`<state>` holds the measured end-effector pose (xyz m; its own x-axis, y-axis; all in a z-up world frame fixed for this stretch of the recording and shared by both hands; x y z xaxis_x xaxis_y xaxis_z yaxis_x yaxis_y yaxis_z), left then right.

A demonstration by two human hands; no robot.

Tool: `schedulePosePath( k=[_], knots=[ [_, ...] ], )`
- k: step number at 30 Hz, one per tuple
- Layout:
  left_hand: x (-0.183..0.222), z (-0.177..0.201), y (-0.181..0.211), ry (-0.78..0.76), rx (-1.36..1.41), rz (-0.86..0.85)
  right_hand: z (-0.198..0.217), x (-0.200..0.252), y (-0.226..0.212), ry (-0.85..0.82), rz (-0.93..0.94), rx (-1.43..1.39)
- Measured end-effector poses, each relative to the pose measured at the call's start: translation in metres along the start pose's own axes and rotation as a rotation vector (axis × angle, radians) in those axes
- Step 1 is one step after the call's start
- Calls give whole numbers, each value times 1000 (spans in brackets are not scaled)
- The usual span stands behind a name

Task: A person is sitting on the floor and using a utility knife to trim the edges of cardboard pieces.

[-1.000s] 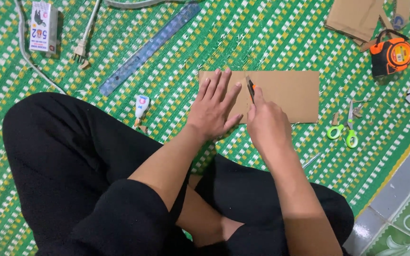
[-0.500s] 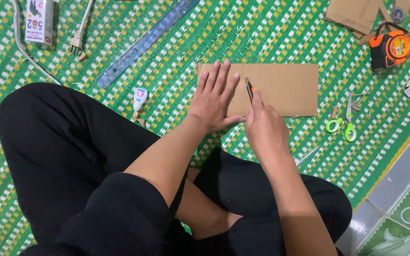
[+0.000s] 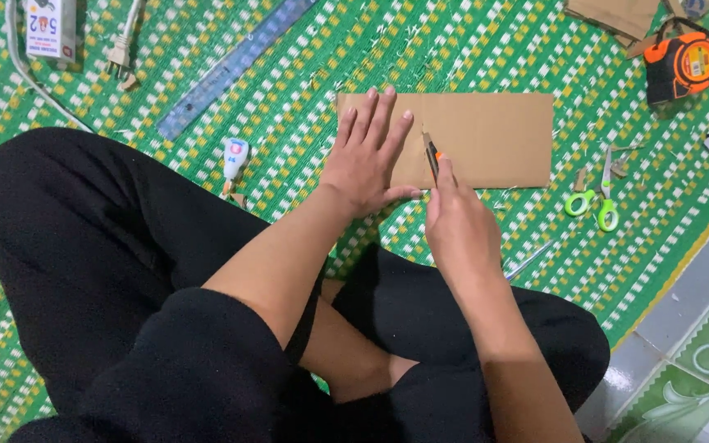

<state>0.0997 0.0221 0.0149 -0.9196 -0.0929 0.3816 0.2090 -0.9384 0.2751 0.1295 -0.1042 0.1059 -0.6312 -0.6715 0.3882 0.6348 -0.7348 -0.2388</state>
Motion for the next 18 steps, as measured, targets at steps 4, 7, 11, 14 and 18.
schedulePosePath(
  k=[4, 7, 11, 14, 18],
  knots=[
    [-2, -6, -1, 8, 10, -2, -6, 9, -4, 39, -1, 66],
    [0, -1, 0, 193, 66, -63, -1, 16, -9, 143, -21, 154],
    [-1, 1, -1, 190, 64, -63, -6, 18, -6, 81, -48, 169],
    [0, 0, 0, 170, 64, -59, -8, 22, -5, 93, -39, 174],
    [0, 1, 0, 147, 63, -57, -11, 29, -4, 90, -51, 160]
  ],
)
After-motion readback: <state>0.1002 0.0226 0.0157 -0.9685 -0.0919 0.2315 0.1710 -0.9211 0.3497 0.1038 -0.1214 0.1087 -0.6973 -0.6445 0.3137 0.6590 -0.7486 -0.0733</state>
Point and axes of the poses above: each hand's wrist, its own x-axis away from the middle knuckle, its own z-axis out of the back of the hand, y = z × x, the point moved 8 cm from there along -x, towards the middle knuckle, and after that the axes turned 11 degrees about -y, right-handed, at the moved point
